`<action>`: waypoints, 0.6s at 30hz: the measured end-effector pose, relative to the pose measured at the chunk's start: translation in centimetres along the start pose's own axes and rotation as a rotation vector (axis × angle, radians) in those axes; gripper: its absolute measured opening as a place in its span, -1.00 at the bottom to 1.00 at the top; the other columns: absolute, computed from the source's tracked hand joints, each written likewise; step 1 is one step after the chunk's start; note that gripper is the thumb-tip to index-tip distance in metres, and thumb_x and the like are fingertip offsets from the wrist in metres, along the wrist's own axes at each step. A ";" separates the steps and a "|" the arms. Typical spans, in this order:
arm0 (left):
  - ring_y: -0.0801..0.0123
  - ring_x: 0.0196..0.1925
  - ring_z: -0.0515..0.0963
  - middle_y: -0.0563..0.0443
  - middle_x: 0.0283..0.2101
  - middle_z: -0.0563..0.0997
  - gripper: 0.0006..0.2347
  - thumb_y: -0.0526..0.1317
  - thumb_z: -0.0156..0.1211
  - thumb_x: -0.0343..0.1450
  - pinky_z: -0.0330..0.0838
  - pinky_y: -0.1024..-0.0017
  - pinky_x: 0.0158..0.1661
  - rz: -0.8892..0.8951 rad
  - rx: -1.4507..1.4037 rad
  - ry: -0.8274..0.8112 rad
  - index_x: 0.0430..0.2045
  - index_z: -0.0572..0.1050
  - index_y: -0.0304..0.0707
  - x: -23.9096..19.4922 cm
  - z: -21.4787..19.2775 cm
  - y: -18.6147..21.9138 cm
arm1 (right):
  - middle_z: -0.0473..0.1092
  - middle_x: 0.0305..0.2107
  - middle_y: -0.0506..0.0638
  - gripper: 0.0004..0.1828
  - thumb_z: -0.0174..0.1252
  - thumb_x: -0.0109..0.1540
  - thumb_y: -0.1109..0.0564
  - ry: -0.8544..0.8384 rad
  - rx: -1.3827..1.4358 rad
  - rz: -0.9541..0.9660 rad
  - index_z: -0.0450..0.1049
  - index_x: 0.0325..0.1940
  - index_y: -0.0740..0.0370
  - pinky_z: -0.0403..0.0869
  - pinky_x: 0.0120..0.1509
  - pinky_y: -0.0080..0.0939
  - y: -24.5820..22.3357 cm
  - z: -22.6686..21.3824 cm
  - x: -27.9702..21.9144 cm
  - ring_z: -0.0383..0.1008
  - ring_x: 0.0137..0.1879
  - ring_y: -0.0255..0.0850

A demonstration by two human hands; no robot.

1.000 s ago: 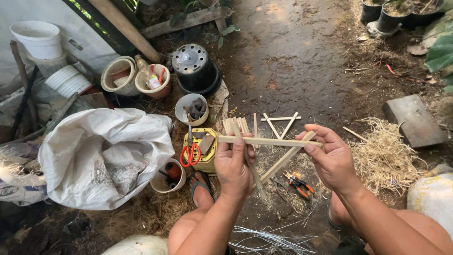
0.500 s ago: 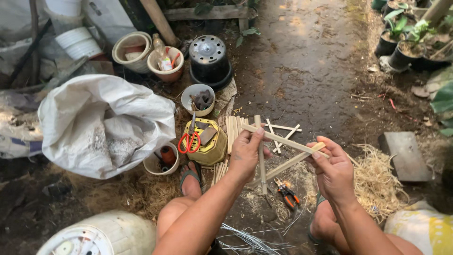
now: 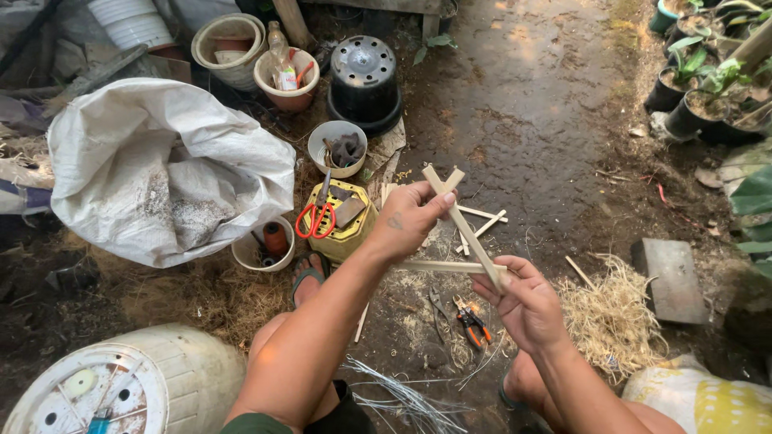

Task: The person sits on the ground and uses pliers to cut and shape small wooden sticks. They then assemble the sticks into triangular frames and connect them with wire, forming a small wooden structure.

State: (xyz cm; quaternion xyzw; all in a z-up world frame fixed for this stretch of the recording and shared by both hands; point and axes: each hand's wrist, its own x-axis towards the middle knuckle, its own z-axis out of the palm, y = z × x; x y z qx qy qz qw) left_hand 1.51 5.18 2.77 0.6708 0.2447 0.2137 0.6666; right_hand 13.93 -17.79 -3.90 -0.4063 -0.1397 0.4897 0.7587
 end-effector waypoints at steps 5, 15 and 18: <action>0.67 -0.50 0.41 0.18 -0.48 0.57 -0.75 -0.09 0.22 0.46 0.28 0.56 -0.49 -0.018 -0.091 -0.009 -0.32 0.63 -0.37 0.3 -0.8 -1.2 | 0.45 0.08 0.34 -0.62 0.02 0.32 0.28 -0.086 0.000 0.079 0.33 0.23 0.44 0.45 0.37 0.16 -0.9 0.3 -0.8 0.50 0.24 0.13; 0.63 -0.62 0.31 0.14 -0.52 0.49 -0.80 -0.16 0.25 0.45 0.14 0.60 -0.62 -0.207 -0.289 0.036 -0.22 0.61 -0.34 0.3 -1.0 -1.3 | 0.38 0.17 0.35 -0.58 0.04 0.33 0.34 -0.136 -0.065 -0.030 0.26 0.29 0.40 0.44 0.39 0.15 -0.5 0.8 -0.9 0.47 0.27 0.08; 0.63 -0.61 0.33 0.14 -0.51 0.49 -0.80 -0.15 0.23 0.46 0.16 0.61 -0.62 -0.218 -0.286 0.057 -0.21 0.61 -0.33 0.2 -1.1 -1.1 | 0.36 0.25 0.31 -0.58 0.05 0.32 0.33 -0.217 -0.033 -0.055 0.28 0.28 0.40 0.40 0.45 0.15 -0.8 0.8 -1.1 0.44 0.33 0.02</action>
